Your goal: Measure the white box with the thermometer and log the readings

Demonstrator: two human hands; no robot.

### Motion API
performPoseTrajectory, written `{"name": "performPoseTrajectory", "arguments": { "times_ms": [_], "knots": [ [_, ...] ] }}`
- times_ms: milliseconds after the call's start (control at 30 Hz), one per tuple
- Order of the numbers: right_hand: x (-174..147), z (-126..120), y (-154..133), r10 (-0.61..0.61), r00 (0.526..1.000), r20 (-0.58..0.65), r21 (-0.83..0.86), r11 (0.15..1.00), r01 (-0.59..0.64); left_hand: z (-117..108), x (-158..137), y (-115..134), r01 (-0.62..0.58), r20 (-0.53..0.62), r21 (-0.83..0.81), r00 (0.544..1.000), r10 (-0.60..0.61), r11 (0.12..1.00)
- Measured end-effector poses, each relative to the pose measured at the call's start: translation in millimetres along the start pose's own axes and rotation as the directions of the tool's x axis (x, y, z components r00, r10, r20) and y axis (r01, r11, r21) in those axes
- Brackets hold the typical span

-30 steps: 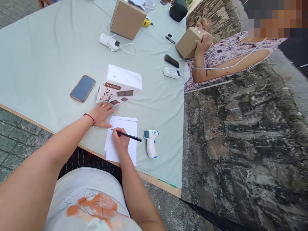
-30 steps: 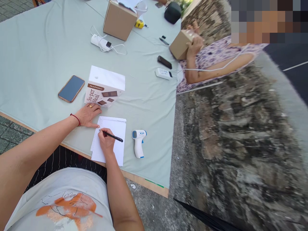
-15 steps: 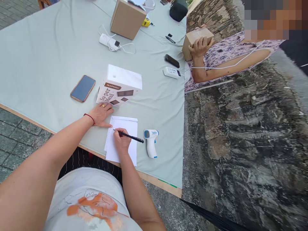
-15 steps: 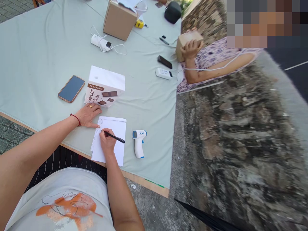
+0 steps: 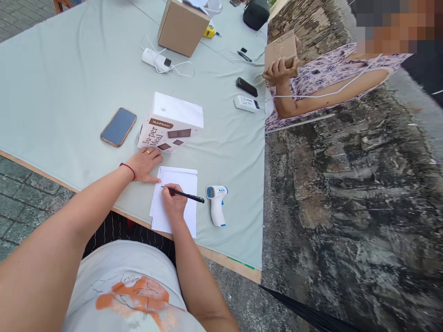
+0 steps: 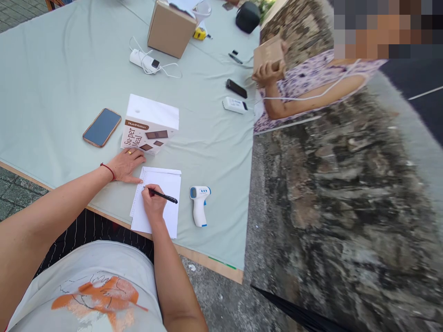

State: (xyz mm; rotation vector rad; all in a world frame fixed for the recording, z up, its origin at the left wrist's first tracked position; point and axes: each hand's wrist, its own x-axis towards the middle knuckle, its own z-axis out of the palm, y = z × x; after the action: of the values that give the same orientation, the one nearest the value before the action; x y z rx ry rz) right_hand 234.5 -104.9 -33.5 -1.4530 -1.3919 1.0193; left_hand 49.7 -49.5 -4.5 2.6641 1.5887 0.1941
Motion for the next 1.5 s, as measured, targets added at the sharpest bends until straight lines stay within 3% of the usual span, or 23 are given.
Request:
{"name": "performPoseTrajectory", "arguments": {
  "times_ms": [367, 633, 1000, 1167, 1300, 1400, 1500],
  "knots": [
    [0.5, 0.4, -1.2, 0.032, 0.998, -0.047, 0.048, 0.998, -0.03, -3.0, 0.8, 1.1, 0.006, 0.037, 0.032, 0.999, -0.007, 0.999],
    [0.8, 0.7, -2.7, 0.051, 0.997, -0.065, 0.038, 0.998, -0.048, -0.7, -0.1, 0.9, 0.003, -0.005, 0.012, 1.0, -0.003, 1.0],
    [0.6, 0.6, 1.0, 0.005, 0.998, -0.055, 0.028, 1.0, -0.004, 0.8, 0.7, 0.4, 0.009, -0.001, -0.015, 1.0, -0.01, 1.0],
    [0.9, -5.5, -0.7, -0.089, 0.987, -0.131, 0.024, 0.995, 0.093, 1.0, 1.1, -0.1, 0.01, -0.004, -0.034, 1.0, -0.01, 0.999],
    [8.5, -25.6, 5.4, -0.246, 0.963, -0.11, -0.116, 0.966, 0.233, 1.0, -0.3, -1.1, -0.018, -0.059, -0.059, 0.998, 0.014, 0.998],
    [20.1, -45.6, 21.2, -0.36, 0.932, -0.05, -0.304, 0.894, 0.329, 1.8, -3.8, -3.1, 0.067, -0.17, -0.076, 0.982, -0.079, 0.995],
    [29.7, -62.7, 39.2, -0.405, 0.914, 0.009, -0.468, 0.806, 0.362, 6.1, -5.9, -7.2, 0.277, -0.319, -0.192, 0.89, -0.327, 0.942]
  ]
}}
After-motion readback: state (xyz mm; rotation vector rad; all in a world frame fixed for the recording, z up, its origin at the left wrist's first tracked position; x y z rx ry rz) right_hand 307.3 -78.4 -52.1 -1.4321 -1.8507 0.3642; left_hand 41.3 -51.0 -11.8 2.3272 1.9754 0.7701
